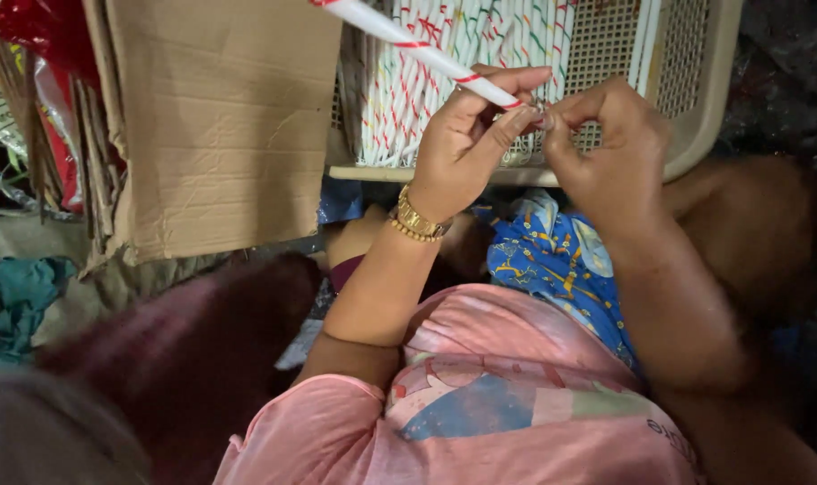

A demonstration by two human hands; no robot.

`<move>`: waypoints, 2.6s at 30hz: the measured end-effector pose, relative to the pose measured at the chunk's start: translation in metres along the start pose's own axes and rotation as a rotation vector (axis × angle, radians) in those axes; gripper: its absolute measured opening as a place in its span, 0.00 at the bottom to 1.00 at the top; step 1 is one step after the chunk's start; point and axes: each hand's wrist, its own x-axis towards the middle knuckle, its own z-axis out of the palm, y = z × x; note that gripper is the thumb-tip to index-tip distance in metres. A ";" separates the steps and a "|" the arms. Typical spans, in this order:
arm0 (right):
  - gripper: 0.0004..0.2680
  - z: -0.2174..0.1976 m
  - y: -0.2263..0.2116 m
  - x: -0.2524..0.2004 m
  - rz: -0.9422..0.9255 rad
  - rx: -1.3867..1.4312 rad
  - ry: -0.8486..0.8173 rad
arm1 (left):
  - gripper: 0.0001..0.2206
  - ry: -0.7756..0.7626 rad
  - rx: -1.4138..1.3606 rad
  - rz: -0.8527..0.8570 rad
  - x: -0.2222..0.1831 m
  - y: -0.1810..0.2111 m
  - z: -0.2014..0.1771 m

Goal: Tying a red string around individual decorative candles at a production station.

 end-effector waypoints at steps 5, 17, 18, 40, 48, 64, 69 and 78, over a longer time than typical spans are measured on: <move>0.04 0.000 0.008 0.002 -0.209 -0.260 -0.027 | 0.07 -0.002 0.184 -0.006 0.003 -0.009 -0.007; 0.02 0.006 -0.011 -0.002 0.268 0.305 -0.161 | 0.18 -0.245 1.577 -0.746 -0.033 -0.146 -0.257; 0.03 0.009 -0.017 -0.005 0.294 0.385 -0.217 | 0.18 -0.213 1.650 -0.721 -0.029 -0.155 -0.266; 0.11 -0.029 -0.025 0.022 -0.020 1.021 -0.902 | 0.19 -0.244 0.939 -0.755 0.106 -0.238 0.078; 0.11 -0.016 -0.026 0.013 -0.025 0.879 -0.943 | 0.13 -0.522 1.093 -0.531 0.099 -0.218 0.083; 0.06 0.001 -0.002 0.003 0.199 0.966 -0.712 | 0.25 -0.394 1.145 -0.774 0.088 -0.208 0.054; 0.04 0.016 0.028 -0.006 0.366 1.063 -0.437 | 0.18 -0.341 1.029 -1.057 0.074 -0.372 0.003; 0.03 0.017 0.008 0.000 0.353 1.178 -0.513 | 0.13 -0.221 -0.576 -1.024 0.067 -0.095 -0.022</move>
